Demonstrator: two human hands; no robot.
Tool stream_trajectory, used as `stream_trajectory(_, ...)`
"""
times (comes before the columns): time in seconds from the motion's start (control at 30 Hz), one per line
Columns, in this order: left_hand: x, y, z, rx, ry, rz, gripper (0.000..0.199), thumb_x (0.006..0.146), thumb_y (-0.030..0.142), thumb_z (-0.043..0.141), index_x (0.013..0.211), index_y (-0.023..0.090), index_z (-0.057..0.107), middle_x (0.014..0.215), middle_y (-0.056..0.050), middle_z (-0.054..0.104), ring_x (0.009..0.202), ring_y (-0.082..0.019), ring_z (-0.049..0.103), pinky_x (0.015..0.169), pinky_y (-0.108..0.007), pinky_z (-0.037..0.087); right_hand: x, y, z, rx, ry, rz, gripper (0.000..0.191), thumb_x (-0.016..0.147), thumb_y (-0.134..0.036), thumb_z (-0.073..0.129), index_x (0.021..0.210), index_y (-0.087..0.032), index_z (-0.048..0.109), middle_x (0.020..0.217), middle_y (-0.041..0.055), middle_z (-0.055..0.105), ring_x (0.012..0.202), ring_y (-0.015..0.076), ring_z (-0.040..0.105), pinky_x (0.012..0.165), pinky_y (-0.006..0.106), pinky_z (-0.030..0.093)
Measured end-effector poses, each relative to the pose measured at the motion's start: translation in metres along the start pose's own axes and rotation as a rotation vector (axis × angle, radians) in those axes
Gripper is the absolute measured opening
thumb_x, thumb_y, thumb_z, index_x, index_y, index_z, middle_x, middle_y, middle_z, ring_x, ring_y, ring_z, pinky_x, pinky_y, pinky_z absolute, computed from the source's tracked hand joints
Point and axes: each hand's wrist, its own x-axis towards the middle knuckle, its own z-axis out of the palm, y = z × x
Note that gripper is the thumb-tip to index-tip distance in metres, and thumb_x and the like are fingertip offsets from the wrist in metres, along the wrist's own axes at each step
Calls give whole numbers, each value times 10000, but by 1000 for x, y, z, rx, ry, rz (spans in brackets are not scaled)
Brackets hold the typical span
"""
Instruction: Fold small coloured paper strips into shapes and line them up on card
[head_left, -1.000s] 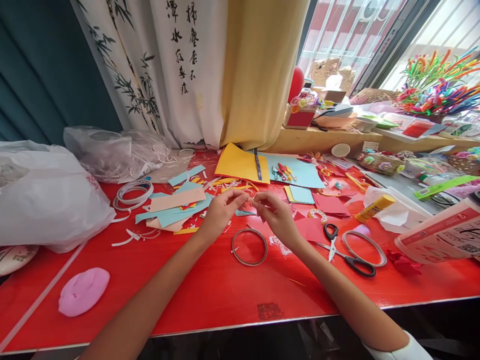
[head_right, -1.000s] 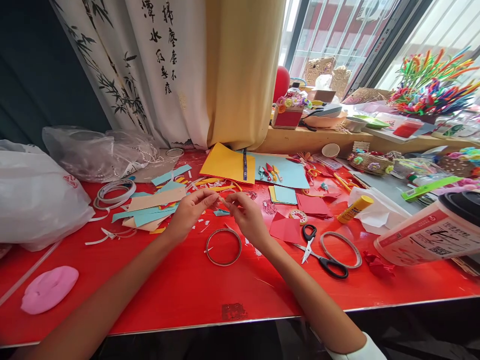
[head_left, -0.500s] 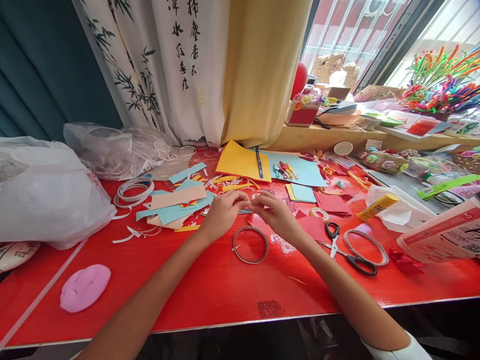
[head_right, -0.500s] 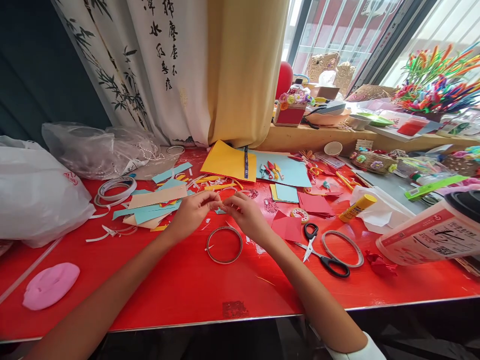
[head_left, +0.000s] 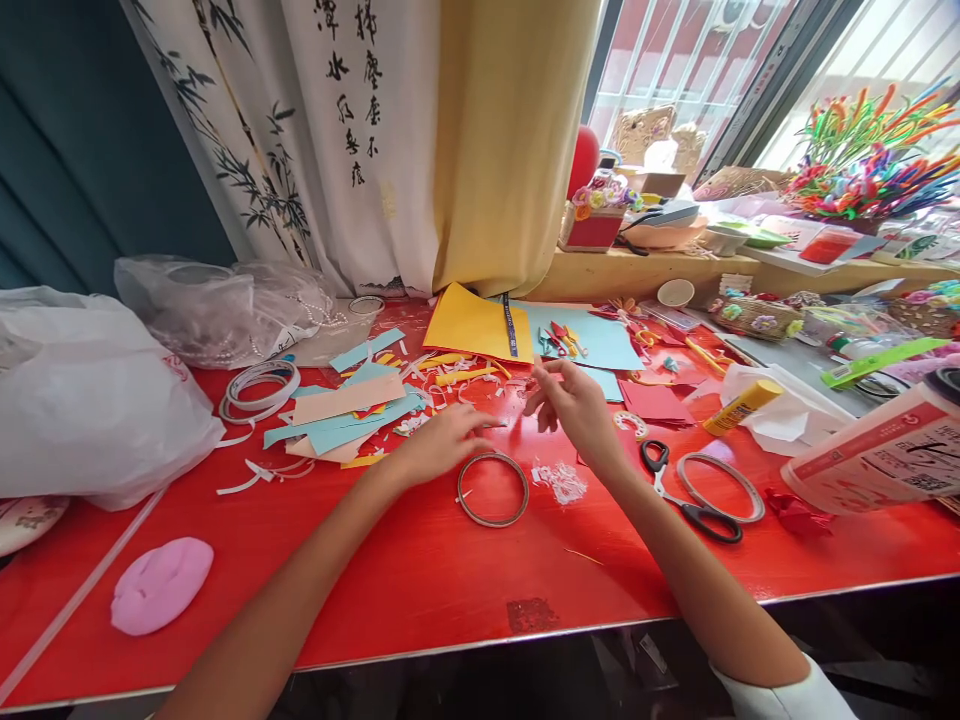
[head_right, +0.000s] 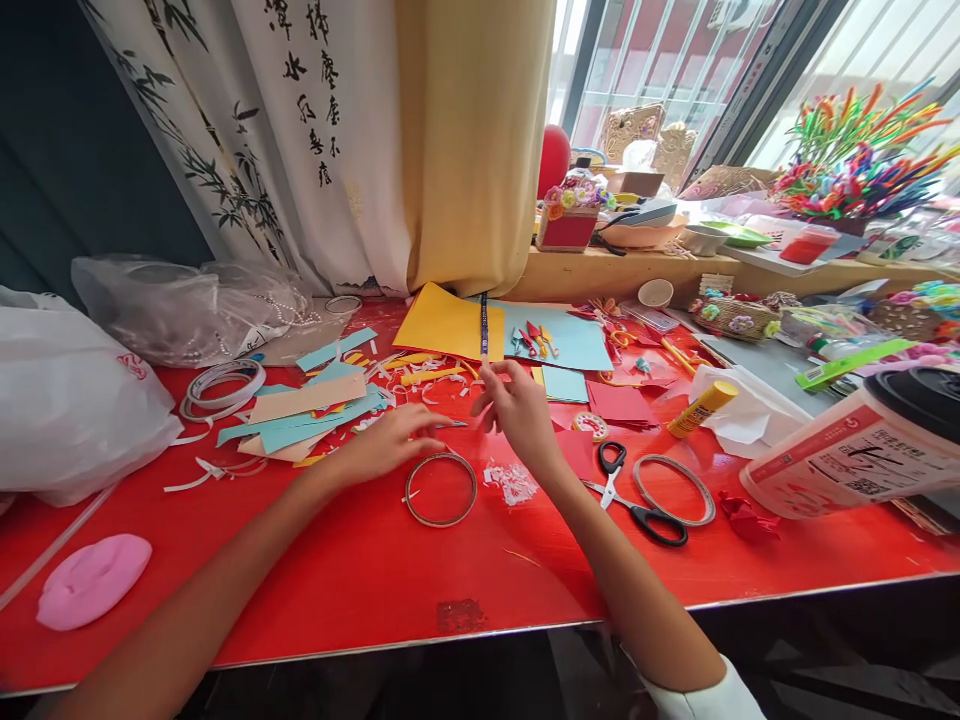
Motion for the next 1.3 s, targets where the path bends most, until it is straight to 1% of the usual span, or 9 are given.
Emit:
stream_trajectory(0.17,-1,-2,20,374,-68,126,198,832,282,482,966,191,596,914,-59,572,843,-176,540,712,-288,437,1,-10,-1,553,-110,138,252,816,-443,477,865,-206,408,921,83,665,724,155,653,623,280,516)
stream_trajectory(0.27,-1,0,21,425,-27,157,180,861,257,425,895,185,587,897,-41,569,773,-145,550,668,-254,434,-2,-11,1,590,-153,129,229,796,-373,536,895,-209,409,1085,98,615,906,170,628,796,327,506)
stream_trajectory(0.4,-1,4,16,416,149,153,229,891,285,357,982,199,549,924,-35,549,743,-123,560,652,-234,444,-6,-11,2,478,-250,169,328,730,-299,628,944,-219,392,1181,109,554,995,192,587,859,374,483)
stream_trajectory(0.57,-1,4,13,405,399,207,212,889,258,373,1010,193,534,937,-49,549,836,-136,558,737,-250,457,-9,-16,4,469,-339,205,325,717,-263,638,920,-213,389,1149,114,556,964,189,592,835,380,496)
stream_trajectory(0.7,-2,8,13,342,494,225,185,875,230,401,1001,192,531,976,-62,570,941,-167,536,832,-302,431,-9,-16,5,483,-362,214,310,722,-261,635,909,-214,392,1125,95,569,773,150,632,744,363,516)
stream_trajectory(0.8,-2,17,9,83,522,129,209,862,248,430,1058,218,496,1009,-47,580,959,-161,533,852,-307,422,-8,-14,5,483,-340,121,299,732,-270,630,900,-220,388,1058,74,607,720,137,628,690,326,504)
stream_trajectory(0.97,-2,28,-1,-312,667,-77,249,872,342,402,1077,221,473,1013,-39,590,972,-152,540,827,-275,427,-7,-13,6,428,-244,-45,288,748,-287,616,906,-230,382,954,54,649,939,178,598,780,319,471)
stream_trajectory(1.1,-1,29,-4,-158,587,-58,223,848,377,444,895,209,582,940,-17,599,890,-146,540,754,-256,424,-10,-14,10,312,-192,-134,209,790,-284,562,888,-237,383,924,45,665,932,182,608,800,337,466)
stream_trajectory(1.3,0,28,1,-92,507,-28,129,829,300,488,845,195,560,870,-13,596,795,-133,540,712,-260,433,-14,-12,15,112,-129,-222,158,810,-275,523,898,-252,393,919,34,648,880,181,620,768,342,477)
